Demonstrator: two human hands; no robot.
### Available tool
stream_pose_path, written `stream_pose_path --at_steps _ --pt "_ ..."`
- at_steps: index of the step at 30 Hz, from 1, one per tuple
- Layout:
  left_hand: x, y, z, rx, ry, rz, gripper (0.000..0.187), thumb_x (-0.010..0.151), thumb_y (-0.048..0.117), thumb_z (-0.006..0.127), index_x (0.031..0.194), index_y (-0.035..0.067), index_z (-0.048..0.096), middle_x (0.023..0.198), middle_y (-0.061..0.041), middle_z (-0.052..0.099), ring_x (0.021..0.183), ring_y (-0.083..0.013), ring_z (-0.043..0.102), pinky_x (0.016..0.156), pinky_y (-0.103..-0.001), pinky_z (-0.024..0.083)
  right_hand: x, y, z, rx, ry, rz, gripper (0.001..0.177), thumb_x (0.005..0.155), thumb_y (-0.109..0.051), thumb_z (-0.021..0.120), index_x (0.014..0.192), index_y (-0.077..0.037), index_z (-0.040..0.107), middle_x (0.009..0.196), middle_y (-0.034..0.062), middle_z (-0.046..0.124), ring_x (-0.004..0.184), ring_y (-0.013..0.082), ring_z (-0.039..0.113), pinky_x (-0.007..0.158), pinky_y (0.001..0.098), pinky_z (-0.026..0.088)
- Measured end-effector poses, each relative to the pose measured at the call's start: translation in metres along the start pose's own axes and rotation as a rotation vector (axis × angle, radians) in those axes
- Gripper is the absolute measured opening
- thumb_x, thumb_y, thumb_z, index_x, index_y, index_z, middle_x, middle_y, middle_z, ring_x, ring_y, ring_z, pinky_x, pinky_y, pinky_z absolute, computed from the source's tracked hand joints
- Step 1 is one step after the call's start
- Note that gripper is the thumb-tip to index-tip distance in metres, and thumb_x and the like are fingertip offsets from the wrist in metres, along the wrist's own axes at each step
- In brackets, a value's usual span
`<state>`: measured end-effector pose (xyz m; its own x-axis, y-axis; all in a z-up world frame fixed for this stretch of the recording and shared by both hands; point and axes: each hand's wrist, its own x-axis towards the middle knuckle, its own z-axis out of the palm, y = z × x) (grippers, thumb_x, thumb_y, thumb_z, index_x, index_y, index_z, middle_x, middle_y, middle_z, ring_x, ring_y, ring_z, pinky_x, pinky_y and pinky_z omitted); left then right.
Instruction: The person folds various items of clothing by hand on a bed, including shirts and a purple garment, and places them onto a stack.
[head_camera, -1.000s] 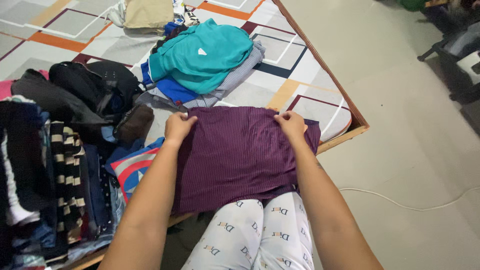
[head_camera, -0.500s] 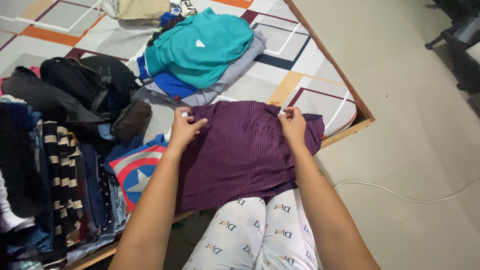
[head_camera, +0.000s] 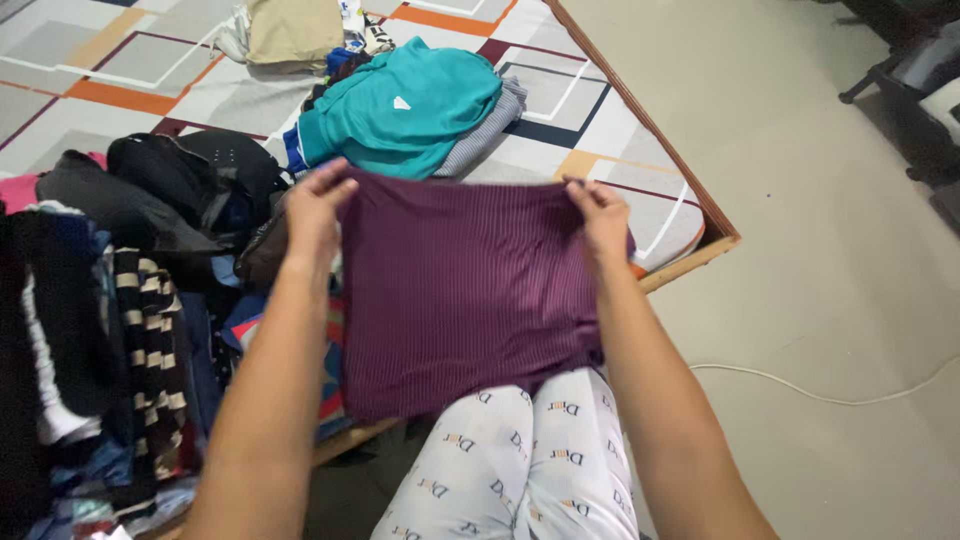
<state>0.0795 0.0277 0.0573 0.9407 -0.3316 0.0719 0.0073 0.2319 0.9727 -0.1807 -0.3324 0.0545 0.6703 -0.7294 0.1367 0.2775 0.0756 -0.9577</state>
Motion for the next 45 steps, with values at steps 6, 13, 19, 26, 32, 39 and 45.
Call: stream_pose_path --at_steps 6,13,19,26,32,39,45 --pt "-0.028 0.106 0.004 1.011 -0.14 0.434 0.034 0.082 -0.004 0.08 0.114 0.009 0.078 0.098 -0.011 0.074 0.09 -0.0205 0.072 0.084 -0.034 0.058 -0.03 -0.125 0.013 0.068 -0.191 -0.073 0.02 0.094 0.004 0.07 0.114 0.002 0.072 0.104 0.0058 0.075 0.092 0.0119 0.07 0.088 0.0263 0.056" --pt "-0.05 0.213 0.012 0.086 -0.377 0.193 0.012 0.105 0.004 0.064 0.112 0.013 0.06 0.108 0.002 0.067 0.091 -0.0133 0.063 0.069 -0.028 0.047 -0.053 -0.22 -0.011 -0.098 -0.486 -0.012 0.054 0.084 0.01 0.069 0.135 -0.003 0.062 0.119 0.0056 0.072 0.102 0.013 0.071 0.095 0.0282 0.058" --pt "-0.073 0.282 0.03 -0.503 -0.503 0.234 0.003 0.119 0.009 0.053 0.121 0.011 0.052 0.094 -0.004 0.062 0.087 -0.0156 0.065 0.079 -0.029 0.056 -0.042 -0.26 -0.058 -0.004 -0.82 0.274 0.04 0.084 0.006 0.076 0.12 -0.005 0.062 0.104 0.0136 0.075 0.09 0.0205 0.072 0.076 0.0308 0.056" --pt "-0.089 0.315 0.028 -0.438 -0.539 0.325 0.004 0.12 0.009 0.056 0.117 0.009 0.053 0.097 -0.008 0.068 0.089 -0.0179 0.069 0.08 -0.03 0.056 -0.025 -0.308 -0.066 -0.977 -0.877 0.101 0.034 0.076 -0.009 0.081 0.109 -0.003 0.074 0.101 -0.0027 0.077 0.093 0.0072 0.065 0.089 0.0228 0.047" --pt "-0.039 0.247 0.0 -0.415 -0.337 0.077 0.012 0.11 0.002 0.057 0.12 0.009 0.057 0.108 -0.008 0.068 0.098 -0.0194 0.071 0.089 -0.035 0.062 0.015 -0.296 -0.087 -0.764 -0.572 0.187 0.027 0.084 -0.014 0.079 0.105 0.002 0.074 0.09 0.0013 0.072 0.082 0.0118 0.061 0.076 0.0279 0.047" --pt "0.042 0.053 0.0 -0.01 0.113 0.277 0.047 0.086 -0.003 0.063 0.13 0.008 0.051 0.123 -0.009 0.058 0.104 -0.0197 0.061 0.088 -0.035 0.055 0.07 -0.155 -0.045 -1.184 -0.179 -0.767 0.064 0.07 -0.007 0.083 0.13 0.003 0.063 0.126 0.0269 0.064 0.118 0.0429 0.057 0.103 0.0477 0.041" --pt "-0.104 -0.002 0.01 0.752 -0.21 0.287 0.038 0.075 0.015 0.084 0.104 0.006 0.061 0.105 -0.013 0.059 0.099 -0.0282 0.063 0.088 -0.04 0.053 -0.004 -0.051 -0.044 -1.037 -0.569 -0.12 0.035 0.073 -0.012 0.078 0.108 -0.011 0.075 0.114 0.0107 0.075 0.115 0.0296 0.069 0.106 0.0395 0.052"
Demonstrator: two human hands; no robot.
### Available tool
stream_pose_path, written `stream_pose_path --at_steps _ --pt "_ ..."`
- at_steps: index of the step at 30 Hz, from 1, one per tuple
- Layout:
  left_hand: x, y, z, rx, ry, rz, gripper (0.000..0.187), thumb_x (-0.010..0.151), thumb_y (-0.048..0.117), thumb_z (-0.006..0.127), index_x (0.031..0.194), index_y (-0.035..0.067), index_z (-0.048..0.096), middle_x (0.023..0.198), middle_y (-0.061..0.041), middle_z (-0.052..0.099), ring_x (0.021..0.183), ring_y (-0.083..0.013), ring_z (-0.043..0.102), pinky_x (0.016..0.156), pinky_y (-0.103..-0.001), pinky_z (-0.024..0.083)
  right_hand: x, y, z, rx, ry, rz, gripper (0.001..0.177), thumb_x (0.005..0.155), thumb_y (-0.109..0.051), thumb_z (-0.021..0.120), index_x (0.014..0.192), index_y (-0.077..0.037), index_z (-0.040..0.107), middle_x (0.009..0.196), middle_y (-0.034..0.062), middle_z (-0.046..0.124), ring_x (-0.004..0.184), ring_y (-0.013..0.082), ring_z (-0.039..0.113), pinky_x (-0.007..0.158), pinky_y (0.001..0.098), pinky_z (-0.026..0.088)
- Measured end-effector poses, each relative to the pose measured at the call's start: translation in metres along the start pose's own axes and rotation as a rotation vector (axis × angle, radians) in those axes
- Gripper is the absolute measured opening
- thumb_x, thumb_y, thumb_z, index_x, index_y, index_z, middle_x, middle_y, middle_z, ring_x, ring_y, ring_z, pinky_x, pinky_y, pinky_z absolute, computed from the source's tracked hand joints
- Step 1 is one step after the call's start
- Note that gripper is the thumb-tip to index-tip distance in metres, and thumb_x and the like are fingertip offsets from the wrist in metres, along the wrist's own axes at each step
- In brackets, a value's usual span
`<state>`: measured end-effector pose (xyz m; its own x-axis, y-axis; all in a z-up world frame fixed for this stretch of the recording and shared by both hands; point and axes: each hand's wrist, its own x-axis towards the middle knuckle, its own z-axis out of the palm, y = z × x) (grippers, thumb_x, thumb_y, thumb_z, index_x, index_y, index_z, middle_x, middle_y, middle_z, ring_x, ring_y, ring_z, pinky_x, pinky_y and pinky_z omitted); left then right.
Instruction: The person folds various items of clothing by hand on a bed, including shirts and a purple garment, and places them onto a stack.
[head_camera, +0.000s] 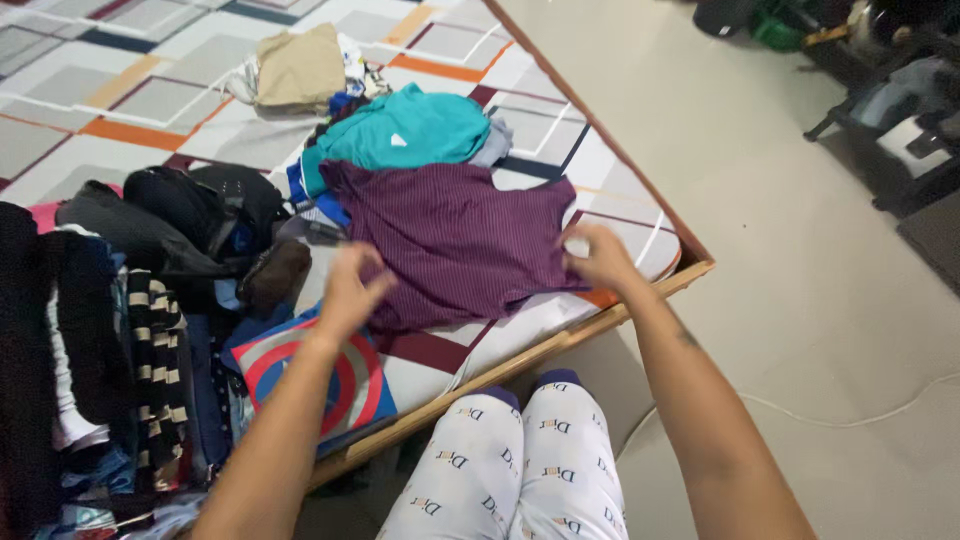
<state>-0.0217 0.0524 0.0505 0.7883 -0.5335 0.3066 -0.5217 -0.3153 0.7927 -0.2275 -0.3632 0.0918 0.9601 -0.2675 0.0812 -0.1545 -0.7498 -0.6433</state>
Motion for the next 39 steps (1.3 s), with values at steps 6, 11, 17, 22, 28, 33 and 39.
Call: stream_pose_path --at_steps 6,11,17,22,28,33,39 --pt "-0.059 0.016 -0.011 0.456 -0.085 0.082 0.034 0.067 0.01 0.077 0.098 0.008 0.065 0.104 -0.014 0.062 0.105 -0.0377 0.059 0.089 -0.048 0.049 -0.06 0.011 0.036 -0.183 0.246 -0.19 0.038 0.071 0.0 0.072 0.108 -0.009 0.074 0.116 0.0121 0.072 0.113 0.0341 0.061 0.102 0.0442 0.045" --pt "-0.045 0.008 -0.01 0.492 -0.041 -0.01 0.017 0.078 0.007 0.071 0.096 0.009 0.07 0.101 -0.013 0.067 0.103 -0.037 0.062 0.089 -0.048 0.05 -0.062 0.033 0.051 -0.254 0.398 -0.161 0.031 0.072 0.001 0.069 0.102 -0.006 0.071 0.106 0.0122 0.073 0.106 0.0369 0.063 0.097 0.0467 0.048" --pt "-0.058 0.032 -0.074 0.117 -0.046 -0.086 0.022 0.085 0.0 0.068 0.105 0.008 0.076 0.098 -0.013 0.074 0.088 -0.0234 0.071 0.081 -0.035 0.055 -0.071 0.083 0.022 0.064 0.482 0.157 0.016 0.085 0.005 0.062 0.099 -0.001 0.069 0.083 0.0117 0.067 0.079 0.0207 0.065 0.075 0.0338 0.051" --pt "-0.107 0.054 -0.11 -0.022 -0.315 -0.237 0.019 0.083 0.001 0.073 0.101 0.006 0.078 0.095 -0.009 0.077 0.088 -0.0158 0.072 0.082 -0.032 0.057 -0.109 0.071 -0.017 0.464 0.288 0.171 0.026 0.081 0.012 0.051 0.096 -0.003 0.067 0.091 0.0016 0.066 0.087 0.0117 0.061 0.076 0.0265 0.048" --pt "-0.132 0.052 -0.124 0.235 -0.785 -0.589 0.024 0.082 0.012 0.08 0.106 0.01 0.08 0.096 -0.003 0.083 0.09 -0.0129 0.075 0.088 -0.03 0.057 -0.134 0.035 -0.049 0.419 -0.225 0.335 0.024 0.074 0.009 0.054 0.088 -0.002 0.07 0.095 0.0029 0.072 0.09 0.0133 0.065 0.081 0.0272 0.051" --pt "-0.092 0.001 -0.122 -0.143 -0.755 -0.633 0.019 0.083 0.013 0.079 0.1 0.006 0.079 0.089 -0.003 0.08 0.081 -0.0138 0.072 0.079 -0.032 0.058 -0.097 0.058 -0.048 0.68 -0.437 0.296 0.02 0.078 -0.004 0.057 0.093 -0.002 0.07 0.099 0.0063 0.072 0.094 0.0149 0.064 0.085 0.0279 0.049" --pt "-0.002 -0.05 -0.071 -0.09 -0.15 -0.442 0.028 0.093 0.026 0.078 0.11 0.003 0.078 0.088 -0.003 0.071 0.075 -0.0126 0.059 0.067 -0.032 0.045 -0.023 0.074 -0.022 1.024 0.033 0.787 0.027 0.089 -0.024 0.056 0.109 -0.014 0.071 0.086 0.0024 0.068 0.074 0.0144 0.064 0.059 0.0302 0.049"
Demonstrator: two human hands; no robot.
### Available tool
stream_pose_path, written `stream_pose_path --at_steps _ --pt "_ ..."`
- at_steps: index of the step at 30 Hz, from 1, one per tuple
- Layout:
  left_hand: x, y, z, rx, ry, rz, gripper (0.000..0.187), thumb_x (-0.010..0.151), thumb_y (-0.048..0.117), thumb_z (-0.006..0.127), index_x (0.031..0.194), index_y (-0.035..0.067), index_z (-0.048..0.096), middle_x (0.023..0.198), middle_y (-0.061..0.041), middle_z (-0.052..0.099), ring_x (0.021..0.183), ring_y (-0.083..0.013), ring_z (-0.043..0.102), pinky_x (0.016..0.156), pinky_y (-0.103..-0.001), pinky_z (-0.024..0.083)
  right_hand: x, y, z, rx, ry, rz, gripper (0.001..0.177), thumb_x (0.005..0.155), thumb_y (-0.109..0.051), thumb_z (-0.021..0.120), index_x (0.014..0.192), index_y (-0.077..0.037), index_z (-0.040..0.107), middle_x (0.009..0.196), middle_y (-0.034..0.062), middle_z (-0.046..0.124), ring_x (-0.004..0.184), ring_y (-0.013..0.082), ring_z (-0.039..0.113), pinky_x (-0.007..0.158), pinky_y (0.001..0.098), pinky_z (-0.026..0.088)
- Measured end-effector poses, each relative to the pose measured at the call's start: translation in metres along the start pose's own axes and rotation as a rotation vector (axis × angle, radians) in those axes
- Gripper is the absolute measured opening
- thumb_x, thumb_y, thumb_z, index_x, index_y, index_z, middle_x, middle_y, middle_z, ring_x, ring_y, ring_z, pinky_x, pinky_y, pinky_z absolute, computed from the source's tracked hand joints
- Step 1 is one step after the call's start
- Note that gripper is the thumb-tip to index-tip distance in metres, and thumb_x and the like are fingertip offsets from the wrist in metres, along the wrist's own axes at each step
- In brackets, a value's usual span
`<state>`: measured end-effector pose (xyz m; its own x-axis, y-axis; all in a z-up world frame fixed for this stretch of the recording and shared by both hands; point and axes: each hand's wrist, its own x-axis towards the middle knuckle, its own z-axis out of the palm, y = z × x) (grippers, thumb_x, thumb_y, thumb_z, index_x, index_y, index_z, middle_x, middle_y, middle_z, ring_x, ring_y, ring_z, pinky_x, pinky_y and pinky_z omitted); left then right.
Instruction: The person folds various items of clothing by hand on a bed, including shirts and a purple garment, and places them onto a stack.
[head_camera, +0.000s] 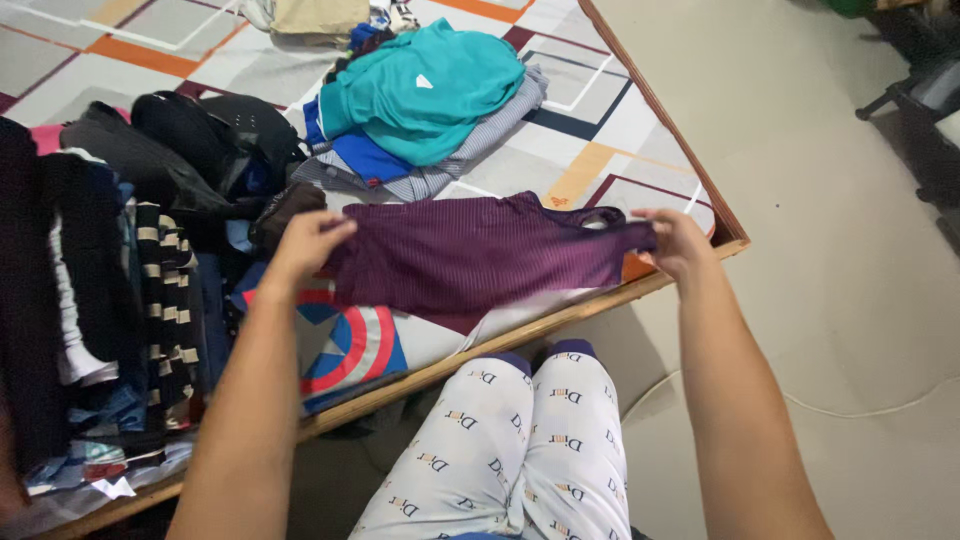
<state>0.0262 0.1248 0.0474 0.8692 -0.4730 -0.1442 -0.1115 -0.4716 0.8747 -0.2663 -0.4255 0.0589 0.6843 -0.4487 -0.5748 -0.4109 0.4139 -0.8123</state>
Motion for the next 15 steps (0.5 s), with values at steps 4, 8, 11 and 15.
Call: stream_pose_path --at_steps 4,8,11,15 --pt "0.038 -0.021 0.039 0.119 0.084 -0.068 0.038 0.087 0.029 0.08 0.114 0.003 0.074 0.087 -0.013 0.075 0.072 -0.0212 0.067 0.066 -0.037 0.053 0.035 0.031 0.019 -0.235 0.311 -0.101 0.029 0.088 -0.026 0.075 0.11 -0.009 0.066 0.082 0.0039 0.069 0.061 0.0175 0.058 0.052 0.03 0.041" --pt "0.054 -0.054 0.051 0.264 0.199 0.131 0.031 0.088 0.025 0.081 0.106 0.0 0.078 0.089 -0.014 0.075 0.079 -0.0174 0.069 0.075 -0.033 0.053 0.042 0.063 0.023 -0.405 0.32 -0.517 0.021 0.08 -0.009 0.082 0.097 -0.002 0.073 0.082 0.0027 0.073 0.071 0.0109 0.068 0.063 0.0252 0.052" --pt "0.059 -0.067 0.048 0.057 0.221 0.162 0.022 0.092 0.018 0.076 0.108 0.002 0.078 0.094 -0.012 0.075 0.083 -0.0147 0.068 0.078 -0.03 0.053 0.033 0.066 0.025 -0.532 0.495 -0.676 0.014 0.087 -0.008 0.078 0.096 0.001 0.071 0.078 0.0048 0.068 0.068 0.0111 0.06 0.061 0.0278 0.048" --pt "0.058 -0.05 0.025 -0.417 0.14 0.145 0.017 0.097 0.007 0.067 0.111 0.005 0.076 0.101 -0.007 0.074 0.088 -0.0119 0.067 0.081 -0.026 0.053 0.023 0.045 0.033 -0.331 0.495 -0.838 0.012 0.095 -0.009 0.073 0.102 0.0 0.072 0.084 0.0019 0.068 0.074 0.0074 0.06 0.067 0.0248 0.049"
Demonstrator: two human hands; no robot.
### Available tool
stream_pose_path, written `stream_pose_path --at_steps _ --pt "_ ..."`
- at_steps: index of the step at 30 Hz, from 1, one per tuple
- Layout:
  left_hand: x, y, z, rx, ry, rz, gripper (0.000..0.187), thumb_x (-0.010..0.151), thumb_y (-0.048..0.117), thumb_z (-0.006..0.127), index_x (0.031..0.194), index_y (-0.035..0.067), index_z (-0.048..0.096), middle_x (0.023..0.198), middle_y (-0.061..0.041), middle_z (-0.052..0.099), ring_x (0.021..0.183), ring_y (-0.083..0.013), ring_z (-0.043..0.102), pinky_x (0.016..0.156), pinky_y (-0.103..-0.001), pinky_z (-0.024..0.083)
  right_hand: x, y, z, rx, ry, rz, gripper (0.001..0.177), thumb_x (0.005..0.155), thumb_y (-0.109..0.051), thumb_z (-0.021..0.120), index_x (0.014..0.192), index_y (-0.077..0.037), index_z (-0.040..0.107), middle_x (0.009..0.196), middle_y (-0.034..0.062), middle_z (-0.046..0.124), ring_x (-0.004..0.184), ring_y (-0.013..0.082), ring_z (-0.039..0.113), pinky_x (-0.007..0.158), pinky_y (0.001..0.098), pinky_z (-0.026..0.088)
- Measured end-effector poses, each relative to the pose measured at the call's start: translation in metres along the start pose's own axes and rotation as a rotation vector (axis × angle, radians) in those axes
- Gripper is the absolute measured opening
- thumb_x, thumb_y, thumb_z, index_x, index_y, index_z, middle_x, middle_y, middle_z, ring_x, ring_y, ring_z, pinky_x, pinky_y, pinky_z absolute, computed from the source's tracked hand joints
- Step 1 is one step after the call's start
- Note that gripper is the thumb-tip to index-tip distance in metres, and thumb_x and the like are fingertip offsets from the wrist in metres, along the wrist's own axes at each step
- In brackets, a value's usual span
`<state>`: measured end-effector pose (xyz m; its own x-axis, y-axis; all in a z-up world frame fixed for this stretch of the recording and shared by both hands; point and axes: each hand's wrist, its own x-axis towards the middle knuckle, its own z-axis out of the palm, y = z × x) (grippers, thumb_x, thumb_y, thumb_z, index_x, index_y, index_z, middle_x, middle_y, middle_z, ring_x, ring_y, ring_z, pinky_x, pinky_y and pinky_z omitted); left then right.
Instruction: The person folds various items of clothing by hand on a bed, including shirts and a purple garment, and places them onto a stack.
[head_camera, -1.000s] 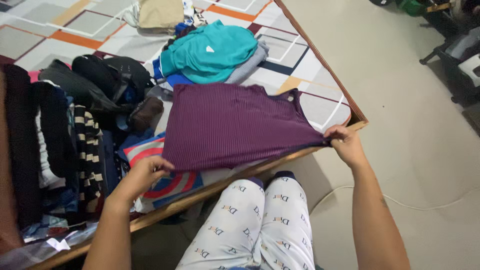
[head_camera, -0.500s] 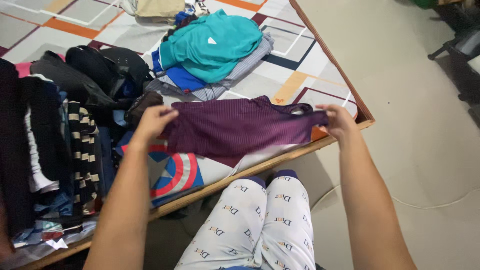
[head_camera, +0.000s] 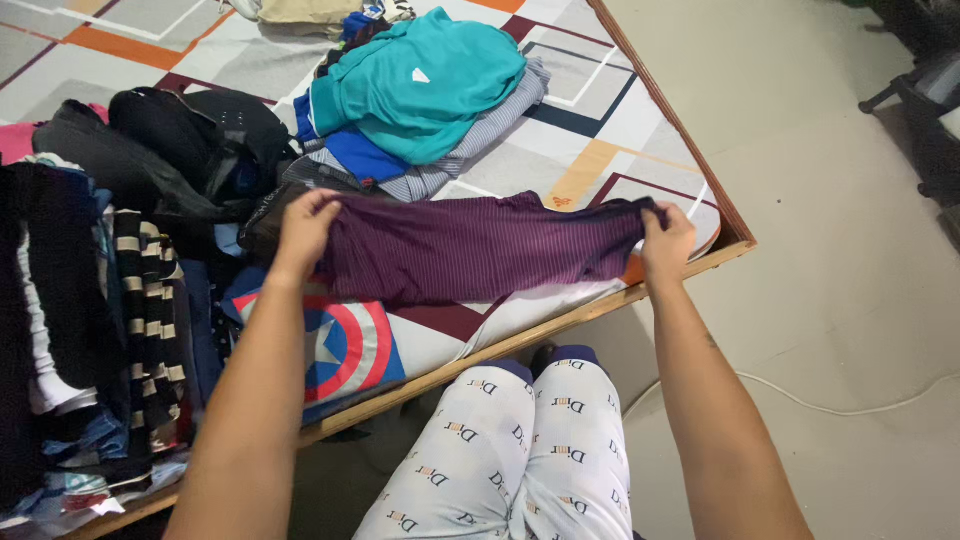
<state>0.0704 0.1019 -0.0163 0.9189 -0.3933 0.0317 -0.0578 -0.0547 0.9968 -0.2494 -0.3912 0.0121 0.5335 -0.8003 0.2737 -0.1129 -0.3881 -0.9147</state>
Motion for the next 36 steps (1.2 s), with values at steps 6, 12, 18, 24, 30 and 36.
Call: stream_pose_path --at_steps 6,12,18,24,30,36 --pt "-0.035 0.078 0.046 0.804 0.364 0.372 0.022 0.079 0.0 0.066 0.099 0.006 0.076 0.095 -0.018 0.07 0.089 -0.033 0.064 0.077 -0.043 0.048 0.01 0.019 0.019 -0.338 0.048 -0.116 0.035 0.082 -0.025 0.085 0.101 0.002 0.072 0.086 0.0124 0.069 0.078 0.0244 0.063 0.068 0.0355 0.051" --pt "-0.092 0.065 0.173 0.752 -0.065 0.339 0.027 0.086 0.005 0.063 0.111 0.012 0.07 0.114 -0.013 0.062 0.11 -0.0357 0.058 0.092 -0.049 0.047 -0.026 -0.002 0.05 -0.639 -0.231 0.005 0.035 0.082 -0.028 0.083 0.098 0.001 0.073 0.096 0.0228 0.071 0.089 0.0381 0.068 0.078 0.0445 0.051" --pt "-0.116 0.052 0.202 0.956 0.116 0.468 0.046 0.083 0.008 0.059 0.129 0.012 0.064 0.127 -0.013 0.06 0.115 -0.0332 0.056 0.098 -0.048 0.045 -0.052 -0.181 0.082 0.307 -0.846 0.068 0.032 0.094 -0.018 0.076 0.119 -0.002 0.063 0.113 0.0119 0.067 0.1 0.0177 0.062 0.087 0.0331 0.053" --pt "-0.1 0.067 0.173 -0.26 -0.101 -0.024 0.048 0.09 0.014 0.056 0.137 0.01 0.058 0.13 -0.009 0.062 0.114 -0.028 0.06 0.096 -0.046 0.048 -0.052 -0.261 0.073 0.256 -0.818 -0.127 0.033 0.096 -0.015 0.07 0.125 -0.003 0.06 0.123 0.008 0.07 0.115 0.0204 0.065 0.099 0.0346 0.053" --pt "-0.126 0.135 0.11 -0.85 -0.457 -0.251 0.051 0.096 0.02 0.053 0.145 0.008 0.051 0.134 -0.004 0.063 0.113 -0.0228 0.064 0.093 -0.043 0.052 -0.078 -0.26 0.045 0.198 -0.859 -0.223 0.046 0.095 -0.019 0.07 0.135 -0.001 0.056 0.134 0.0085 0.059 0.124 0.0201 0.055 0.101 0.0349 0.047" --pt "-0.159 0.193 0.1 -0.411 -0.516 -0.329 0.055 0.092 0.017 0.057 0.146 0.017 0.05 0.13 0.005 0.065 0.105 -0.0157 0.064 0.08 -0.041 0.054 -0.108 -0.279 0.022 0.705 -0.909 0.359 0.03 0.101 -0.018 0.066 0.118 0.007 0.069 0.107 0.0148 0.073 0.093 0.0227 0.067 0.086 0.036 0.053"
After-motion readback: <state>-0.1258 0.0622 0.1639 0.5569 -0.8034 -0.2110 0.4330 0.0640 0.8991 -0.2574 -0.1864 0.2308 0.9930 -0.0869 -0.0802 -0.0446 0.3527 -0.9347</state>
